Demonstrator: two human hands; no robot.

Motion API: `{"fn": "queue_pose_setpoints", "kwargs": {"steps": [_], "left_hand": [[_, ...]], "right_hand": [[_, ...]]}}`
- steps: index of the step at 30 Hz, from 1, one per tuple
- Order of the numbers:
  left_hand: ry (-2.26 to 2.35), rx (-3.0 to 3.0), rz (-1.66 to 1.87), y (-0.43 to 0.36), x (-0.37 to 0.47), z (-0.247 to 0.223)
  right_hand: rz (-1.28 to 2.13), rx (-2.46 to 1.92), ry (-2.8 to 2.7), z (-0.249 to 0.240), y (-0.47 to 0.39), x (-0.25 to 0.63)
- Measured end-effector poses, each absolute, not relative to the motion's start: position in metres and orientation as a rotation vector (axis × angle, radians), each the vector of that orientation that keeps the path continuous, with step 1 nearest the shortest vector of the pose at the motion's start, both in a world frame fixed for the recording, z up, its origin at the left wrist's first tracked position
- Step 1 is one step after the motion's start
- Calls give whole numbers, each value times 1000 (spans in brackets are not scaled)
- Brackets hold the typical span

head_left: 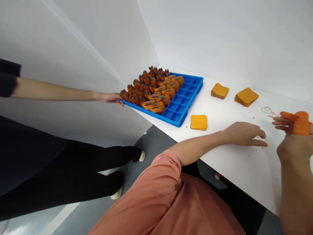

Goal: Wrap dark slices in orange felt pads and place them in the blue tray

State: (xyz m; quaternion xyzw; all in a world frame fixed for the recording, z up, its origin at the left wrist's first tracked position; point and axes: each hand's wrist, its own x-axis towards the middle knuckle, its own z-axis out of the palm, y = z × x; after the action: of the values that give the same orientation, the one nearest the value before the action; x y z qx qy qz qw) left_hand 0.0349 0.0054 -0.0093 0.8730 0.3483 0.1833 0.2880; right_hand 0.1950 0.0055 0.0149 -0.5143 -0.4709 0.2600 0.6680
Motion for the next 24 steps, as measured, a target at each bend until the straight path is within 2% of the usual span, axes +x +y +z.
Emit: {"fn": "queue_pose_setpoints", "kwargs": {"steps": [16, 24], "left_hand": [[838, 2462, 361, 4, 39, -10], [842, 2414, 292, 6, 40, -11]], "right_hand": [[641, -1315, -1196, -8, 5, 198], [606, -1301, -1246, -2, 0, 195]]}}
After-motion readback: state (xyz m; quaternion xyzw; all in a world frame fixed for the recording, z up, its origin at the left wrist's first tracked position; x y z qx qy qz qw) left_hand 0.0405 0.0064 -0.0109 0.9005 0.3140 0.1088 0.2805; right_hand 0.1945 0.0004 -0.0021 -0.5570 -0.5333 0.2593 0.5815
